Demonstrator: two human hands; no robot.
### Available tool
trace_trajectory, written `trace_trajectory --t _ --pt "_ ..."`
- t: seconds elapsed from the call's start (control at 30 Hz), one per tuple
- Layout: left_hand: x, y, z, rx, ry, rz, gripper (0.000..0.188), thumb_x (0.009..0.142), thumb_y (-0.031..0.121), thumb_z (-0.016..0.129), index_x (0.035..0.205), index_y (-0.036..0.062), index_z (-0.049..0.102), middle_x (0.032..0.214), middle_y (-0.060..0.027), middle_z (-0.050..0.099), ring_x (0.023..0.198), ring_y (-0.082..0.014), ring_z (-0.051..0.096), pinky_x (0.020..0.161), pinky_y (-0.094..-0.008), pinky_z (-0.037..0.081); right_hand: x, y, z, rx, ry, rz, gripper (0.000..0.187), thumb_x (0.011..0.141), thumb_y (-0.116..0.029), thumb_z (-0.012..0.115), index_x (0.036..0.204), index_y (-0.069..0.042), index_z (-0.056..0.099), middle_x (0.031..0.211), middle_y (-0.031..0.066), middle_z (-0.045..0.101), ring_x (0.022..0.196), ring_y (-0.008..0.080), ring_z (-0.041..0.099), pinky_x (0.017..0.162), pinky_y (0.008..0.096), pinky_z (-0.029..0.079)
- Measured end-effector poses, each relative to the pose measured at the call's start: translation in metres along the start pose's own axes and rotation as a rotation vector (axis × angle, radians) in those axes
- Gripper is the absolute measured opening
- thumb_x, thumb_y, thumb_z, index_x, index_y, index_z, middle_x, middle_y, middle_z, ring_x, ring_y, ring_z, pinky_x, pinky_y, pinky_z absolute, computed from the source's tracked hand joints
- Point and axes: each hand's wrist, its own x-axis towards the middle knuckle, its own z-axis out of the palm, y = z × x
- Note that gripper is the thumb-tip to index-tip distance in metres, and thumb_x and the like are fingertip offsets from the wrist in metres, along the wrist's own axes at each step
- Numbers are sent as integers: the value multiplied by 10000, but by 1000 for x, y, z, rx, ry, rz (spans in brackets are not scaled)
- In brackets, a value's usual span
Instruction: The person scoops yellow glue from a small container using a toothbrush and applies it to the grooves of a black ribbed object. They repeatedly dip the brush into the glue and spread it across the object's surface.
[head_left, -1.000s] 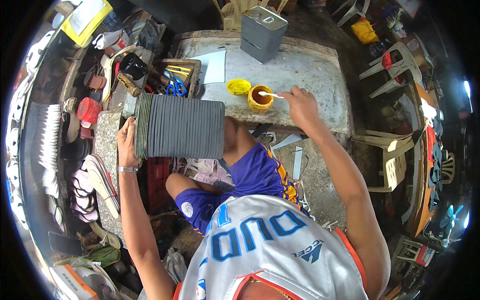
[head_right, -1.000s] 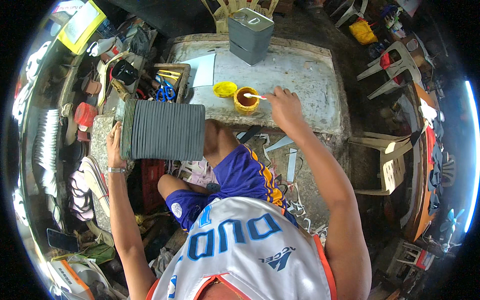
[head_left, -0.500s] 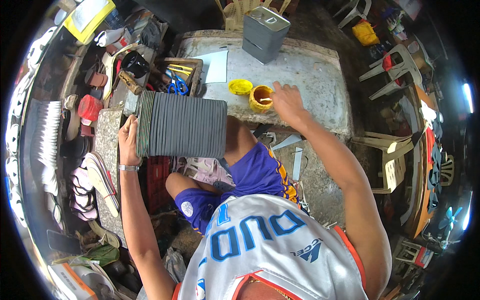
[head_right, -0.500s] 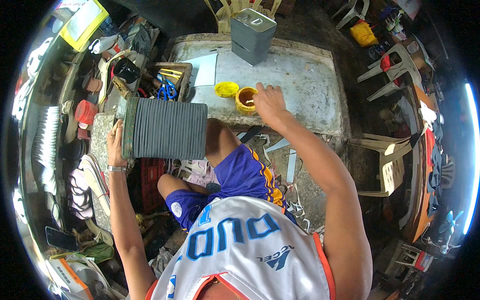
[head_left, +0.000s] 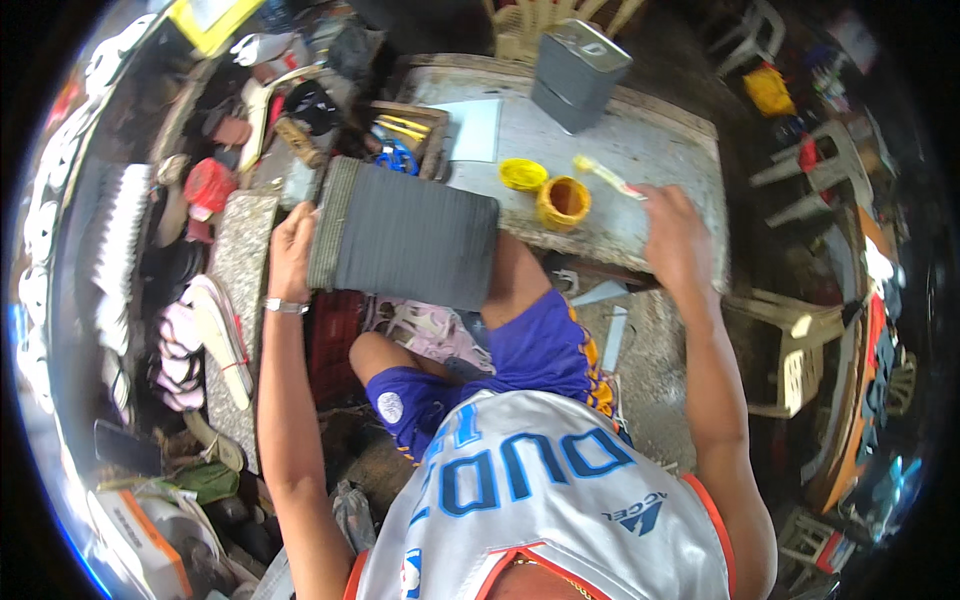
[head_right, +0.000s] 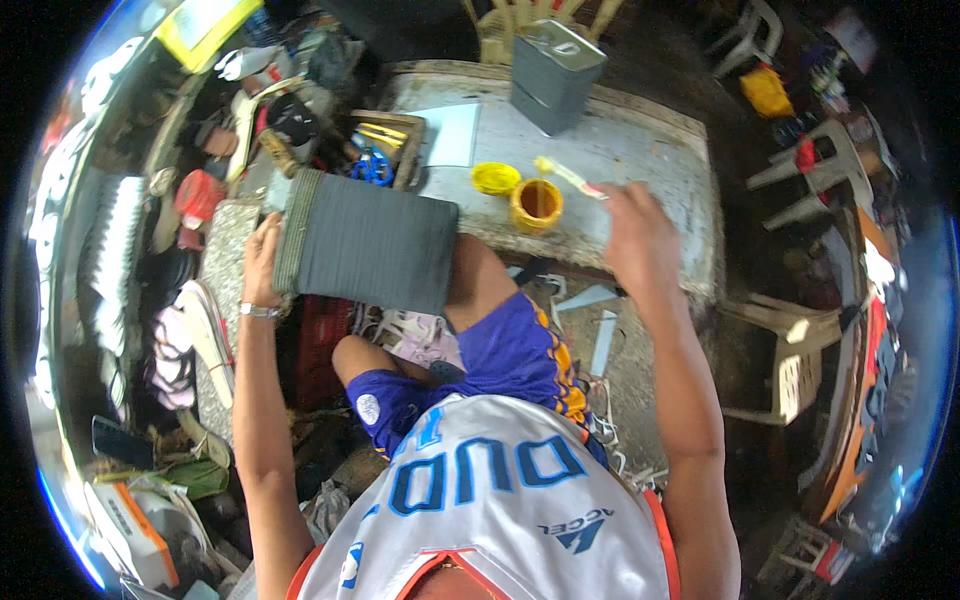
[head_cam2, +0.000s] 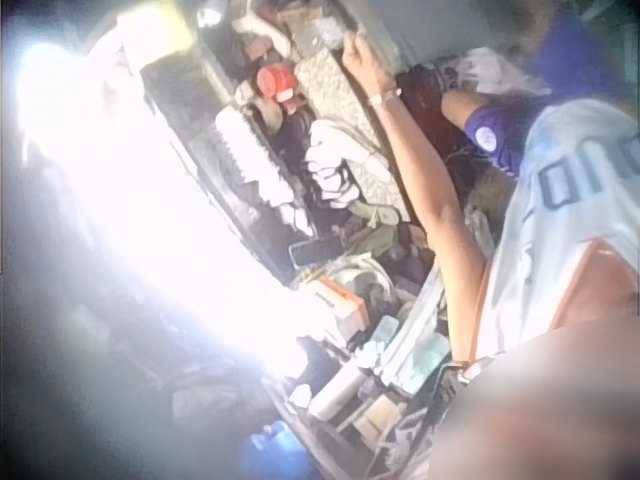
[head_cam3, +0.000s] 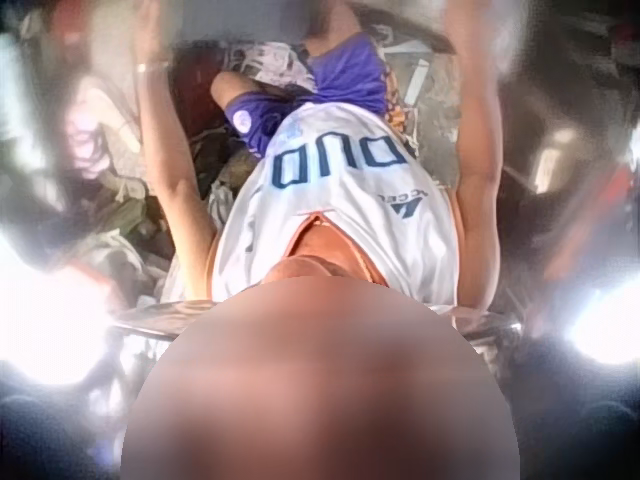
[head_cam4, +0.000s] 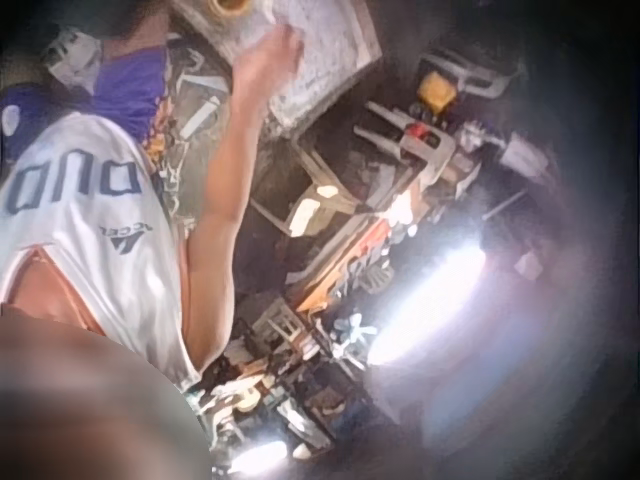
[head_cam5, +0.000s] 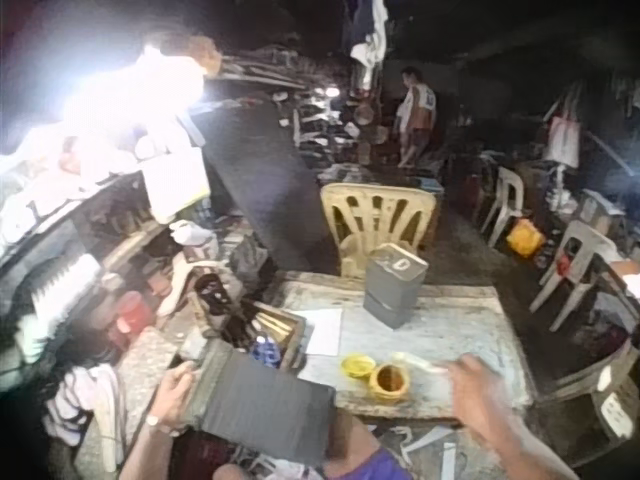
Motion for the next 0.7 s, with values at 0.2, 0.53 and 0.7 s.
trace_trajectory --t 0.2,0.53,0.7 --pt "5 6 8 53 -44 54 374 1111 178 604 819 117 378 811 83 311 761 -48 295 659 -289 288 3 -7 -7 -138 -319 73 271 1078 -71 601 1300 -139 741 1106 153 681 1050 401 692 860 509 549" --pt "7 25 20 2 -128 33 433 1122 186 625 806 109 340 799 82 293 745 -43 276 641 -278 279 27 -103 20 751 130 -100 259 1090 -89 636 1309 -93 776 1085 117 707 982 263 689 907 364 546" --pt "7 32 23 40 -117 71 431 1121 177 629 809 107 341 802 82 289 748 -41 273 643 -271 277 31 -154 66 902 59 -154 257 1069 -86 665 1298 -97 781 1064 121 689 963 290 689 862 366 554"
